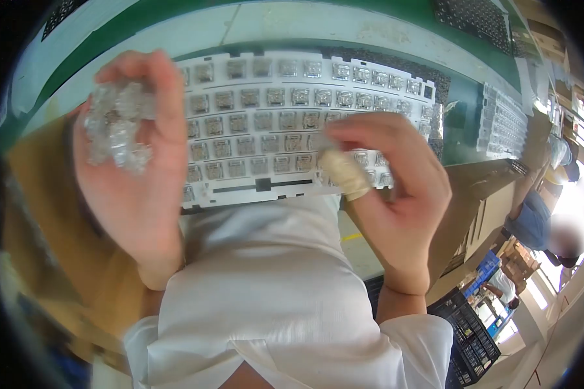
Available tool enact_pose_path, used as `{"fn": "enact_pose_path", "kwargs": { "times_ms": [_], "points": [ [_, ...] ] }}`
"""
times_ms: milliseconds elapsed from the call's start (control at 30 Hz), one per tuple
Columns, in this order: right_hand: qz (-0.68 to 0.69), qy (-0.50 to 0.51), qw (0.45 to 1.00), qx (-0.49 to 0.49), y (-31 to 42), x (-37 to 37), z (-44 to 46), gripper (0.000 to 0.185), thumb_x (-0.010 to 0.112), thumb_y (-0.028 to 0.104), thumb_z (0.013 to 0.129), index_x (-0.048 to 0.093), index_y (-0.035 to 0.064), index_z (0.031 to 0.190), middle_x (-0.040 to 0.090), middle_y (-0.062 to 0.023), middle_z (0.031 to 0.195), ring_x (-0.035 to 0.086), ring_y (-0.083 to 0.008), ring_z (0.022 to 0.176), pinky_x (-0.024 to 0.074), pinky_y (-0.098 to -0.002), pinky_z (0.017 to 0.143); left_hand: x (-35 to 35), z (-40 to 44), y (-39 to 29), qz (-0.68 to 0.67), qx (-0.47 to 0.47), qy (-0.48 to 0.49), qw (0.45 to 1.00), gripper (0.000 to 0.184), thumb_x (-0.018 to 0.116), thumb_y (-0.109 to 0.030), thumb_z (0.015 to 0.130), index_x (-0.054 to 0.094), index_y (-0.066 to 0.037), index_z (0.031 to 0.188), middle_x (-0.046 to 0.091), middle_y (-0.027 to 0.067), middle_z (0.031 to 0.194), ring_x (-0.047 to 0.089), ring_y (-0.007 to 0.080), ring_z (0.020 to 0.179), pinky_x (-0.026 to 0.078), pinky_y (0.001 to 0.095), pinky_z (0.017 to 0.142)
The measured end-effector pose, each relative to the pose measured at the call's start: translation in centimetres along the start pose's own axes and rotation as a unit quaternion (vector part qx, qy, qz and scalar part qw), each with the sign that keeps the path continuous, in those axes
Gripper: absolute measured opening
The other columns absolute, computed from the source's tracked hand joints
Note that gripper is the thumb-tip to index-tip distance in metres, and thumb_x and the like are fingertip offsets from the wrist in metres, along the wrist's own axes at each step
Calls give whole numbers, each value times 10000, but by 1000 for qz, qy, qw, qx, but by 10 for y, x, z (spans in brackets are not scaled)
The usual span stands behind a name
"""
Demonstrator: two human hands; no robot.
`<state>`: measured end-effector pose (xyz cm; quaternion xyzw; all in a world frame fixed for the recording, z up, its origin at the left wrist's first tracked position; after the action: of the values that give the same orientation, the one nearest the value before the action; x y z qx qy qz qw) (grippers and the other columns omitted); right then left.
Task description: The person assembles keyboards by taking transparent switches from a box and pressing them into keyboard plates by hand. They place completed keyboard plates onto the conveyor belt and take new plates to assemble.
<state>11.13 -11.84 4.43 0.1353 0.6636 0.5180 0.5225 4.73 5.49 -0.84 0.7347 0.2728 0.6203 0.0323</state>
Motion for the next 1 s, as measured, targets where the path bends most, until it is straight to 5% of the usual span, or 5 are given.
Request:
{"fn": "enact_pose_path", "kwargs": {
  "times_ms": [100,200,600,833,1000],
  "points": [
    [-93,27,995,27,-10,-14,-6,160,683,-7,697,653,11,852,652,-98,884,594,-182,766,477,-268,683,6,-2,-20,-38,11,-2,999,157,415,-30,813,428,2,966,434,127,996,404,261,1085,276,468,1078],
    [-192,98,973,-81,-8,-2,-2,180,646,-51,656,661,26,817,654,-67,851,595,-196,763,483,-272,667,15,-5,-36,-29,17,12,999,142,401,-34,825,419,6,960,412,109,1002,391,249,1072,303,469,1059],
    [-316,211,907,-181,18,15,6,319,578,-88,565,623,23,861,631,-65,887,578,-225,749,496,-320,625,9,-11,-37,-50,15,-3,999,157,413,-31,823,441,16,970,431,107,994,401,250,1075,272,465,1077],
    [-313,321,891,-71,6,23,29,275,588,-106,599,582,15,846,559,-108,842,558,-307,789,460,-358,625,6,-10,-27,-48,12,5,999,142,413,-39,838,459,31,953,477,115,964,440,257,1064,252,472,1097],
    [-332,270,894,-130,18,27,15,321,605,-97,593,591,12,895,563,-107,864,553,-292,782,459,-365,635,4,-16,-40,-16,33,-16,999,120,393,-32,851,450,31,937,468,117,964,435,259,1067,263,470,1093]
  ]
}}
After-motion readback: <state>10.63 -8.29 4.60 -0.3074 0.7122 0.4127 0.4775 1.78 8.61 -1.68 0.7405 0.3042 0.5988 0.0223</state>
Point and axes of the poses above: each hand's wrist, its own z-axis towards the middle knuckle, its own x-axis out of the palm, y = z × x, the point moved 7 cm from there along z, towards the middle knuckle
